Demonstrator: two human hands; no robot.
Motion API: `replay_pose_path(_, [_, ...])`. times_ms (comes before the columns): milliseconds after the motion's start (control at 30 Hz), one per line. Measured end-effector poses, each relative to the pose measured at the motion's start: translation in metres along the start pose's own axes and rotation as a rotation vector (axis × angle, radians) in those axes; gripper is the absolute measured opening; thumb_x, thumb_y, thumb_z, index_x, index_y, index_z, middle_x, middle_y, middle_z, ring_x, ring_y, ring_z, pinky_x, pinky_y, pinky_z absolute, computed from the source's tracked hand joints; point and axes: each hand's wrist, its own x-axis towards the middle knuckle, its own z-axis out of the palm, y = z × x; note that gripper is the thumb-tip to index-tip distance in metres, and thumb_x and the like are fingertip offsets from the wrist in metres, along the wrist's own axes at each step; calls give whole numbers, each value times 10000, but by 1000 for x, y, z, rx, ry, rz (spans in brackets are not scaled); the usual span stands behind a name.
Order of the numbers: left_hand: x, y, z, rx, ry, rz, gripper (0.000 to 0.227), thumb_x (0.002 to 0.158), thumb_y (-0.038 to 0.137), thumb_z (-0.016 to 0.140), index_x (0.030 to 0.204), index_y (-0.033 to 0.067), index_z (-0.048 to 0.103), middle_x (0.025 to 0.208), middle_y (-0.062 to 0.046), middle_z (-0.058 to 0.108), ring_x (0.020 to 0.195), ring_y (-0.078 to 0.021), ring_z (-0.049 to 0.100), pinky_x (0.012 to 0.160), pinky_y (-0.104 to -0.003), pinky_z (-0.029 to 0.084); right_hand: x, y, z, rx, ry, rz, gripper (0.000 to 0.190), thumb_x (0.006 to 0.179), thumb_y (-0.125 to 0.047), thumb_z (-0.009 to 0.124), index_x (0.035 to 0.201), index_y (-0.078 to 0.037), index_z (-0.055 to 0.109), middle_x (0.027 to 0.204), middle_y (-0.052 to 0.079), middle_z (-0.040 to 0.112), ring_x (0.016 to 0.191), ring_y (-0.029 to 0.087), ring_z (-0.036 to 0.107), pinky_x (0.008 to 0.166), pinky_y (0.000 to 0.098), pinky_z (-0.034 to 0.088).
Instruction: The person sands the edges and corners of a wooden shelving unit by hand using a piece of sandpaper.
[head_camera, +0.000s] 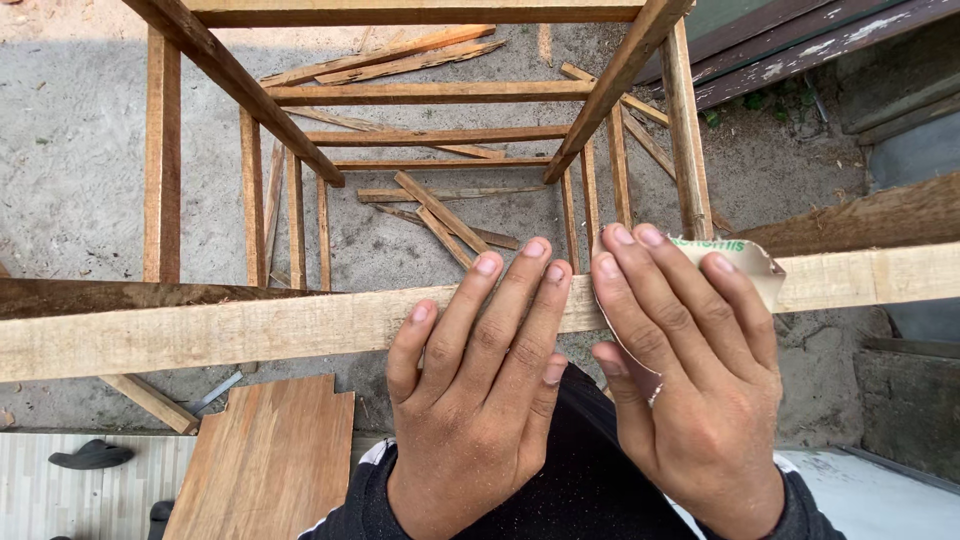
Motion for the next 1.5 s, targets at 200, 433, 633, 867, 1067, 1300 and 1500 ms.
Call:
replay_pose_path(200, [2, 1, 19, -5, 157, -29, 419, 1115, 340, 415, 1434, 191, 643, 1500, 62, 598, 1459, -114, 397, 1292, -350, 88, -2, 6, -10, -18, -9, 61, 403, 977, -193, 617, 1373, -121, 628, 1447, 51, 614, 1412, 216, 519, 1231, 410, 311])
replay_pose_path(433, [2, 1, 32, 15, 262, -59, 416, 1119, 343, 403, 1371, 194, 699, 1441, 52, 647, 1429, -128, 425, 1284, -350, 93, 2, 10, -2, -1, -5, -80, 397, 994, -199, 625, 1375, -91, 634, 1431, 61, 630, 1376, 225, 552, 1191, 409, 336])
replay_pose_path(633, [5, 4, 44, 0, 371, -97, 408, 1101, 328, 410, 1292, 194, 744, 1347, 63, 712, 1369, -121, 478, 1274, -342, 105, -4, 34, -18, -94, 10, 37, 389, 962, -191, 626, 1341, -106, 643, 1405, 62, 635, 1370, 233, 547, 1198, 409, 348])
replay_pose_path(867, [7, -4, 51, 58, 458, -26, 444, 1093, 330, 383, 1252, 178, 769, 1266, 57, 741, 1317, -118, 504, 1261, -329, 110, -2, 27, -6, 45, -11, -62, 405, 1006, -229, 624, 1397, -123, 619, 1450, 43, 624, 1405, 210, 525, 1191, 391, 317])
replay_pose_path(1067, [4, -3, 50, 37, 431, -42, 427, 1102, 331, 395, 1281, 183, 753, 1288, 62, 737, 1331, -113, 497, 1263, -325, 110, -7, 34, -17, 46, -12, 26, 364, 984, -238, 609, 1334, -148, 649, 1397, 27, 634, 1386, 194, 525, 1206, 393, 307])
replay_pose_path(1300, [3, -4, 42, 37, 361, -31, 431, 1105, 333, 384, 1349, 196, 712, 1367, 53, 694, 1356, -128, 491, 1269, -337, 119, -4, 25, -8, 62, 26, 9, 370, 1000, -260, 587, 1331, -101, 628, 1388, 66, 622, 1371, 217, 512, 1193, 407, 283])
replay_pose_path(1500, [-1, -3, 26, 11, 243, -20, 417, 1126, 288, 425, 1459, 173, 649, 1490, 25, 628, 1462, -137, 446, 1303, -347, 91, -3, 18, -8, 55, 18, 31, 351, 1050, -254, 551, 1353, -92, 624, 1409, 63, 615, 1397, 213, 516, 1222, 390, 276])
